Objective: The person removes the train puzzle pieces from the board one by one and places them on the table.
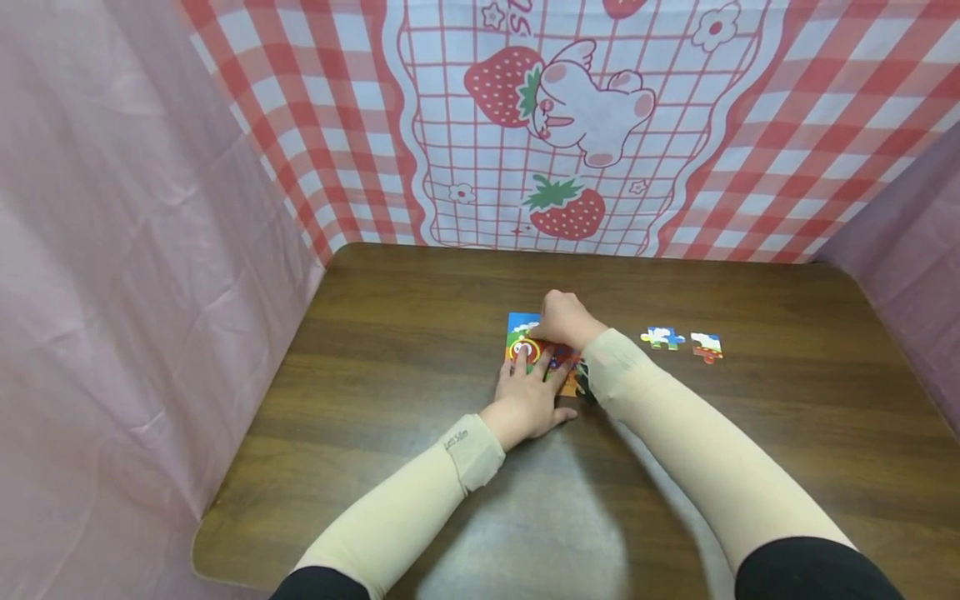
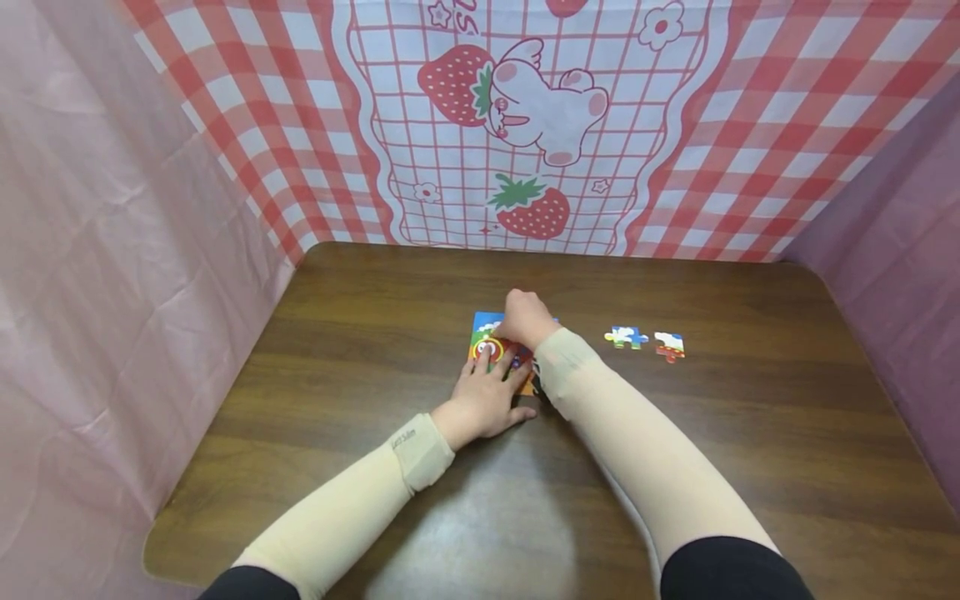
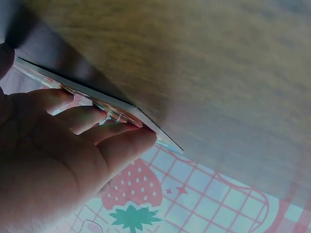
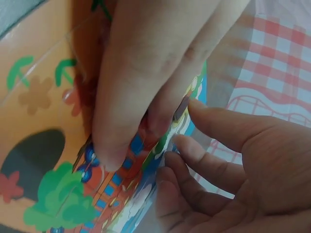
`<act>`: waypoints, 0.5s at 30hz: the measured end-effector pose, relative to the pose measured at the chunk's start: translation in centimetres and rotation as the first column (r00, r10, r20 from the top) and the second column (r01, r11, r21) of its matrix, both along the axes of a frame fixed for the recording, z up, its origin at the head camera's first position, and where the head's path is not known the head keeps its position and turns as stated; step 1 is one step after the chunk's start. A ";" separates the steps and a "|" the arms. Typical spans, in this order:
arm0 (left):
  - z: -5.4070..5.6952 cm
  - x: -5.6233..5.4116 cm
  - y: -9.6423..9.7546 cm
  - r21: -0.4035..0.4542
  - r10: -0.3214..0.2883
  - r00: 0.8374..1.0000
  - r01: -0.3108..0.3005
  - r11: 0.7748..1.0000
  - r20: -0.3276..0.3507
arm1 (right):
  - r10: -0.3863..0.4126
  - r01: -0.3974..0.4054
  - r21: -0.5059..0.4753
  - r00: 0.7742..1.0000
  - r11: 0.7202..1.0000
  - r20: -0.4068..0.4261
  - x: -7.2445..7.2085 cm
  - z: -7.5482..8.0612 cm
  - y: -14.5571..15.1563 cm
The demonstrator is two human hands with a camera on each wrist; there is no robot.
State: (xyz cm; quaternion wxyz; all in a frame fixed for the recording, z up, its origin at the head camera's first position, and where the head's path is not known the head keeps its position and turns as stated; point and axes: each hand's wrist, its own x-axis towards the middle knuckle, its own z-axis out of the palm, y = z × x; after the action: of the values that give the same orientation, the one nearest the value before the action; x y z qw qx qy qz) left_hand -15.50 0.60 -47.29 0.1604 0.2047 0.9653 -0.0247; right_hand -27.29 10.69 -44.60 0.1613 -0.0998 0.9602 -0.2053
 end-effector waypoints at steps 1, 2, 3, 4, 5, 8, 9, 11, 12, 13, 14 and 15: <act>0.0 0.0 0.0 -0.005 -0.001 1.000 0.001 1.000 0.000 | 0.000 0.000 -0.007 1.000 1.000 0.014 0.0 0.0 -0.1; 0.0 0.0 0.0 -0.007 -0.002 1.000 0.002 1.000 -0.001 | -0.001 0.001 -0.009 1.000 1.000 0.024 0.0 0.0 -0.2; 0.0 0.0 0.0 -0.011 -0.002 1.000 0.002 1.000 0.000 | -0.003 0.003 -0.013 0.999 1.000 0.033 0.0 0.0 -0.2; 0.0 0.0 0.0 -0.015 -0.003 1.000 0.003 1.000 0.001 | -0.004 0.004 -0.011 0.999 1.000 0.037 0.0 0.0 -0.3; 0.0 0.0 0.0 -0.018 -0.003 1.000 0.003 1.000 0.002 | -0.003 0.003 -0.008 0.999 1.000 0.039 0.0 0.0 -0.4; 0.0 0.0 0.0 -0.022 -0.005 1.000 0.005 1.000 0.002 | -0.008 0.008 0.001 1.000 1.000 0.027 0.0 -0.2 -0.6; 0.1 0.0 0.0 -0.024 -0.006 1.000 0.006 1.000 0.002 | -0.009 0.009 0.004 1.000 1.000 0.021 -0.1 -0.2 -0.6; 0.1 0.1 0.0 -0.027 -0.007 1.000 0.007 1.000 -0.001 | -0.015 0.015 0.002 1.000 1.000 0.026 -0.1 -0.3 -0.7; 0.1 0.1 0.0 -0.029 -0.007 1.000 0.007 1.000 -0.003 | -0.016 0.016 -0.004 0.999 1.000 0.032 -0.1 -0.4 -0.7; 0.1 0.1 0.0 -0.031 -0.008 1.000 0.008 0.999 -0.004 | -0.016 0.016 -0.007 0.999 1.000 0.037 -0.2 -0.4 -0.8; 0.1 0.1 0.0 -0.033 -0.007 1.000 0.007 0.999 -0.005 | -0.015 0.016 -0.010 0.999 1.000 0.043 -0.2 -0.5 -0.9; 0.1 0.1 0.0 -0.034 -0.008 1.000 0.007 0.999 -0.006 | -0.012 0.012 -0.013 0.999 1.000 0.049 -0.2 -0.4 -0.9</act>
State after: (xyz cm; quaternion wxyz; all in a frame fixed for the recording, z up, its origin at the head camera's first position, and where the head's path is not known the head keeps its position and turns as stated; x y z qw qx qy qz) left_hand -15.41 0.62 -47.17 0.1608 0.2055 0.9644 -0.0422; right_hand -27.51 9.79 -45.04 0.1828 -0.0901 0.9551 -0.2149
